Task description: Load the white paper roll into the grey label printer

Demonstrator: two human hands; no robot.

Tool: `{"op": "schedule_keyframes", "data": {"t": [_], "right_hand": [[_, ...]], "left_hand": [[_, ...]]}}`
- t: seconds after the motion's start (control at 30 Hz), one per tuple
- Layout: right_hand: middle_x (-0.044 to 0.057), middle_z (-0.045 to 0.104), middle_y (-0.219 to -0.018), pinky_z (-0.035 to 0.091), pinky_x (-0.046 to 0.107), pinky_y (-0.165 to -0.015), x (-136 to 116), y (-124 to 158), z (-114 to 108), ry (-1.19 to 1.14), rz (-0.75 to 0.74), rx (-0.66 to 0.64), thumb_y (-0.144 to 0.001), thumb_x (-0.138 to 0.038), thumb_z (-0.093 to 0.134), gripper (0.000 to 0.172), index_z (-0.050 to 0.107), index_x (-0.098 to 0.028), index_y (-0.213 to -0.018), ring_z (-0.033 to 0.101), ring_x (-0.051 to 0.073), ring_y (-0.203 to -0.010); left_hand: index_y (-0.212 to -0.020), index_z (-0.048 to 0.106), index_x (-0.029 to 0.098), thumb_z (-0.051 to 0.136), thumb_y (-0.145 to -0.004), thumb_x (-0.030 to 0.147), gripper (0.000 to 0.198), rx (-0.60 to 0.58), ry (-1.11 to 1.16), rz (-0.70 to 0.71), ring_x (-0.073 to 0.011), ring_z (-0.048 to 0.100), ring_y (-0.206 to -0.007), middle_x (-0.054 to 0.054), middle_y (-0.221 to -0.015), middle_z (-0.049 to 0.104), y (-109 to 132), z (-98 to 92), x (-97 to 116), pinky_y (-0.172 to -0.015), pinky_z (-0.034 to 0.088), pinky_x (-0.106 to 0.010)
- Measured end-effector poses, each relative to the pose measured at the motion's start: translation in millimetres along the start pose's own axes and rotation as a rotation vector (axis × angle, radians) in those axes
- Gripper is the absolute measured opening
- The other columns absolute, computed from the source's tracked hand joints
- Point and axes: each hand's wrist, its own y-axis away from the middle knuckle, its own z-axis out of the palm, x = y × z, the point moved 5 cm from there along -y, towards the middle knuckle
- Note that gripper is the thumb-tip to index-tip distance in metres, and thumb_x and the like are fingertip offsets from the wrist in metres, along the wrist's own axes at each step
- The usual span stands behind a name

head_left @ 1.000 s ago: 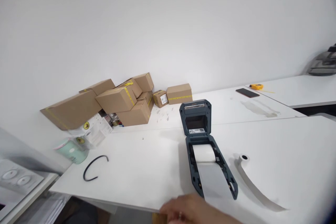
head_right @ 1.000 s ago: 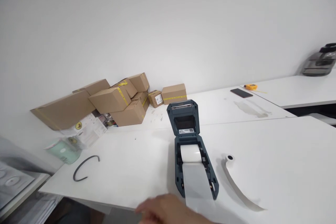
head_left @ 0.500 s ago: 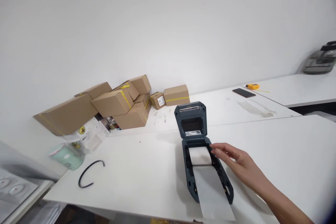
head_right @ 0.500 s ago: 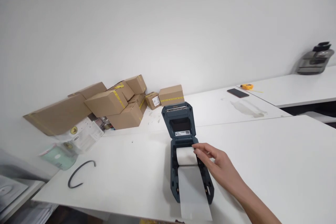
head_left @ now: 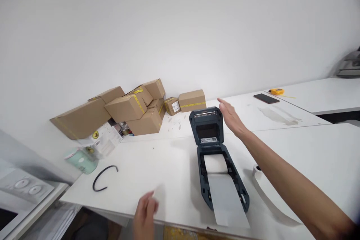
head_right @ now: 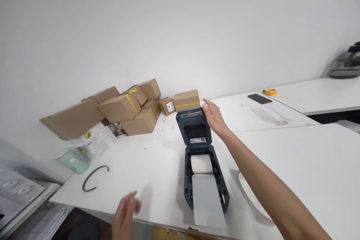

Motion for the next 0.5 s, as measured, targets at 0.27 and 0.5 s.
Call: {"op": "schedule_keyframes", "data": {"t": [0.27,0.5], "right_hand": [[0.006,0.066,-0.128,0.046,0.045,-0.106,0,44,1,-0.094,0.005,-0.102,-0.099,-0.057,0.039,0.045,0.063,-0.028,-0.124,0.06,0.027,-0.119],[0.006,0.061,-0.14,0.039,0.054,-0.114,26,178,-13,-0.172,0.009,-0.175,-0.099,-0.051,0.044,0.033,0.07,-0.032,-0.109,0.043,0.032,-0.142]], "left_hand": [[-0.112,0.069,0.02,0.066,-0.083,0.059,0.049,-0.399,0.172,0.296,-0.0284,0.065,-0.113,-0.013,-0.125,0.069,8,129.3,20,-0.093,0.054,-0.037],[-0.15,0.043,0.027,0.041,-0.096,0.065,0.066,-0.529,0.196,0.229,-0.0244,0.028,-0.153,-0.005,-0.163,0.036,17,130.7,10,-0.122,0.031,-0.036]]}}
